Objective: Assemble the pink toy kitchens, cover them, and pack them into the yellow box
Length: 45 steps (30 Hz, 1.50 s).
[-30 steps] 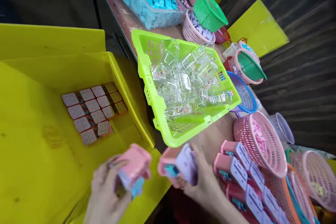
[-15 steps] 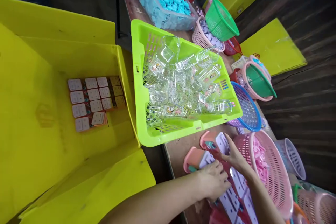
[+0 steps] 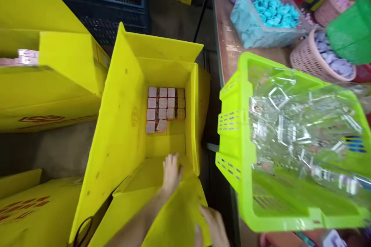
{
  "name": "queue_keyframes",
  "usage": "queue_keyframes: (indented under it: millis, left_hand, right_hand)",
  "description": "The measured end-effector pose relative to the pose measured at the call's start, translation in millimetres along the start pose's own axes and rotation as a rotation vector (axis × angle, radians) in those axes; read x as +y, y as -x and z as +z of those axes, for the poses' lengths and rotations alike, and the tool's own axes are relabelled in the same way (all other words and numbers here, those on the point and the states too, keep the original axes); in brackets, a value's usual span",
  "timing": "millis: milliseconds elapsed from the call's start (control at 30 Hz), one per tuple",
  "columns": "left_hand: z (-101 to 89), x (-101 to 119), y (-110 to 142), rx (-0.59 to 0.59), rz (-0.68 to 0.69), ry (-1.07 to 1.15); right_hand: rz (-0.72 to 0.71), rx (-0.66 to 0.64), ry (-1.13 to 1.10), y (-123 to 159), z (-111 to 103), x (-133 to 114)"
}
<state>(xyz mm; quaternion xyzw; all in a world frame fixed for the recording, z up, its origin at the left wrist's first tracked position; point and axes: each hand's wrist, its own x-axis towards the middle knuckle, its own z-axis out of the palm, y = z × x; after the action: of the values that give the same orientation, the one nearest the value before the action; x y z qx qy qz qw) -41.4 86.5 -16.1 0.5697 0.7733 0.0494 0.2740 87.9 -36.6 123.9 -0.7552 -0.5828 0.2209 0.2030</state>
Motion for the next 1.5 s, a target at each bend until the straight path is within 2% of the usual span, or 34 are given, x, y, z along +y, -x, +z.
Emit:
queue_keyframes:
  millis: [67, 133, 167, 233, 267, 367, 433, 533, 700, 800, 867, 933, 1067, 1133, 1233, 1367, 1500]
  left_hand:
    - [7.5, -44, -45, 0.019, -0.192, 0.022]
    - [19.3, -81, -88, 0.016, -0.382, 0.016]
    - [26.6, -96, -110, 0.009, -0.459, 0.007]
    - [44.2, -123, -150, -0.006, -0.566, -0.009]
    - [54.3, -133, -169, -0.01, -0.605, -0.013]
    - [88.5, -159, -216, -0.007, -0.644, -0.022]
    - [112.4, -174, -239, 0.001, -0.63, -0.028]
    - [147.3, -197, -264, 0.005, -0.617, -0.045]
    - [200.0, -242, -295, 0.003, -0.539, -0.101]
    - [226.8, -266, -310, -0.023, -0.446, -0.129]
    - [241.7, -276, -319, -0.053, -0.368, -0.142]
    - [253.4, -283, -325, -0.074, -0.325, -0.161]
    - [265.1, -286, -330, -0.05, -0.326, -0.196]
    - [264.7, -285, -328, -0.052, -0.336, -0.181]
    - [257.1, -281, -319, -0.084, -0.349, -0.143]
    - [237.5, -269, -291, -0.114, -0.4, -0.114]
    - [209.3, -240, -257, -0.139, -0.476, -0.085]
  right_hand:
    - [0.055, -0.087, -0.195, -28, 78, -39]
    - [0.191, -0.138, -0.287, -75, 148, -67]
    - [0.253, -0.121, -0.278, -104, 179, -75]
    - [0.346, -0.134, -0.146, -163, 239, -81]
    - [0.396, -0.187, -0.047, -189, 267, -79]
    - [0.458, -0.278, 0.053, -248, 348, -59]
    - [0.484, -0.337, 0.093, -269, 396, -40]
    - [0.496, -0.41, 0.147, -286, 456, -12]
    - [0.495, -0.472, 0.174, -303, 549, 23]
    - [0.507, -0.491, 0.183, -303, 595, 41]
    - [0.502, -0.495, 0.189, -298, 615, 55]
    - [0.422, -0.484, 0.202, -289, 623, 70]
    - [0.192, -0.419, 0.27, -273, 619, 96]
    - [0.17, -0.413, 0.302, -269, 615, 103]
    - [0.231, -0.459, 0.286, -270, 609, 105]
    - [0.388, -0.433, 0.235, -272, 583, 95]
    - [0.534, -0.319, 0.22, -262, 524, 69]
